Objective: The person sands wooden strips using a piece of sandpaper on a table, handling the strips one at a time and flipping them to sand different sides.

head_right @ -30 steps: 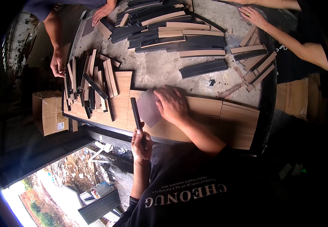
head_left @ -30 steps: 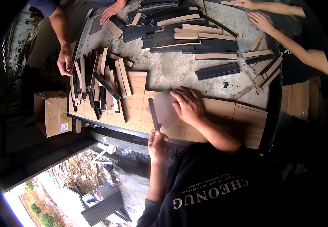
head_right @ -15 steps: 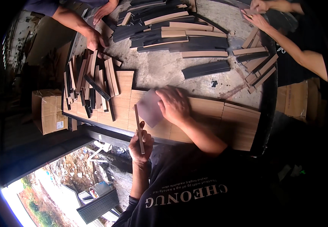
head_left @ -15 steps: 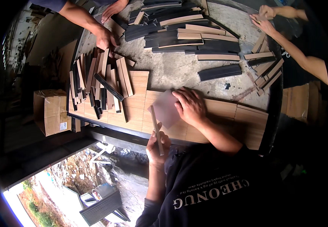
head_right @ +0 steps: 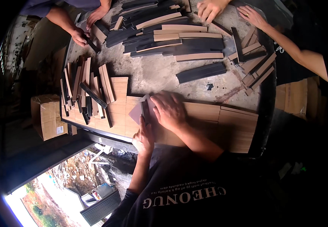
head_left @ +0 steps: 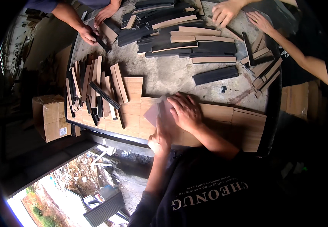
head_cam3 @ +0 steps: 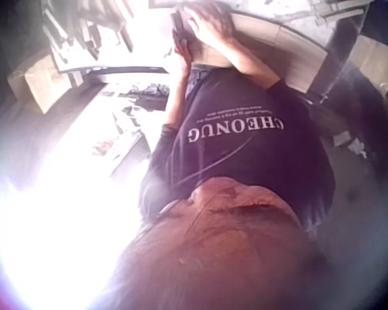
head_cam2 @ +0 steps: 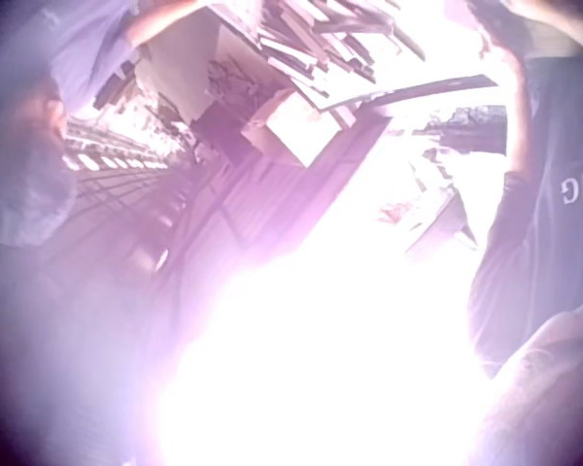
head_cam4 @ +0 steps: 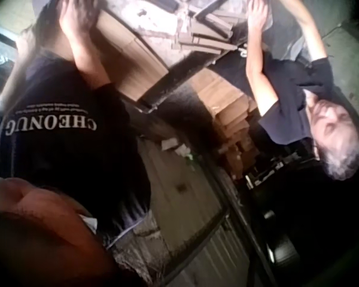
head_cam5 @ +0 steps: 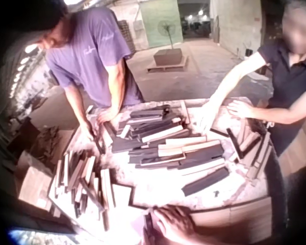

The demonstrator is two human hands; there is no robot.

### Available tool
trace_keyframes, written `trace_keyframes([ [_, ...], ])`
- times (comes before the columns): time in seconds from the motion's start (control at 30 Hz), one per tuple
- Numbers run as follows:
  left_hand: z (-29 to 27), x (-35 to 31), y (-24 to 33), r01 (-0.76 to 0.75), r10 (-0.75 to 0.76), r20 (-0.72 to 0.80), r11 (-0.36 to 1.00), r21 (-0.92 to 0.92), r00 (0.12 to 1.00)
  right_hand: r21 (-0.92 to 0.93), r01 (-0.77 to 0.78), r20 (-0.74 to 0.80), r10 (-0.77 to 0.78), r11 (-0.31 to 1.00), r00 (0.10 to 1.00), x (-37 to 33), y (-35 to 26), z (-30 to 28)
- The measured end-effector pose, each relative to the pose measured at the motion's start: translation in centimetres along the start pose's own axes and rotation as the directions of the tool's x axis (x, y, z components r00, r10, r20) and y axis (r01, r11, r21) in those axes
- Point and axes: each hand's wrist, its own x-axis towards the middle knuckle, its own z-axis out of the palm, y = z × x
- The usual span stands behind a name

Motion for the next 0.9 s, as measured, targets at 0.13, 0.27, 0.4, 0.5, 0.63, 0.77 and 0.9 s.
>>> trace_keyframes([
  [0.13, -2.5, 6.4, 3.1, -0.045, 0.038, 0.056, 0.990, 0.131, 0.998, -0.047, -0.009, -0.003, 0.009, 0.999, 1.000, 0.0, 0.5, -0.2],
  [0.27, -1.8, 11.8, 2.0, -0.010, 0.007, -0.122, 1.000, -0.025, 0.993, -0.052, 0.002, -0.024, -0.003, 0.999, 1.000, 0.3, 0.4, -0.1],
  [0.4, 0.2, 2.3, 1.4, 0.025, -0.026, 0.010, 1.000, 0.011, 1.000, -0.047, 0.017, -0.050, -0.019, 0.999, 0.999, 0.0, 1.1, 0.3],
  [0.5, 4.9, 1.2, -0.6, -0.237, 0.288, -0.251, 0.948, 0.215, 0.924, -0.053, 0.068, -0.045, -0.070, 0.996, 0.996, 0.1, -0.2, 0.6],
  [0.63, -0.7, 12.7, -3.0, -0.008, 0.035, -0.251, 0.994, 0.107, 0.967, -0.076, 0.077, -0.059, -0.082, 0.994, 0.995, 0.5, 0.7, -0.2],
  [0.77, -17.8, 17.3, -15.9, 0.437, -0.577, -0.486, 0.816, -0.379, 0.656, -0.176, 0.126, -0.055, -0.137, 0.976, 0.989, 0.3, 1.1, 0.2],
  [0.9, -25.1, 11.4, -33.0, 0.597, -0.666, -0.497, 0.736, -0.319, 0.556, -0.127, 0.202, 0.032, -0.200, 0.971, 0.979, -0.4, -0.5, 0.9],
])
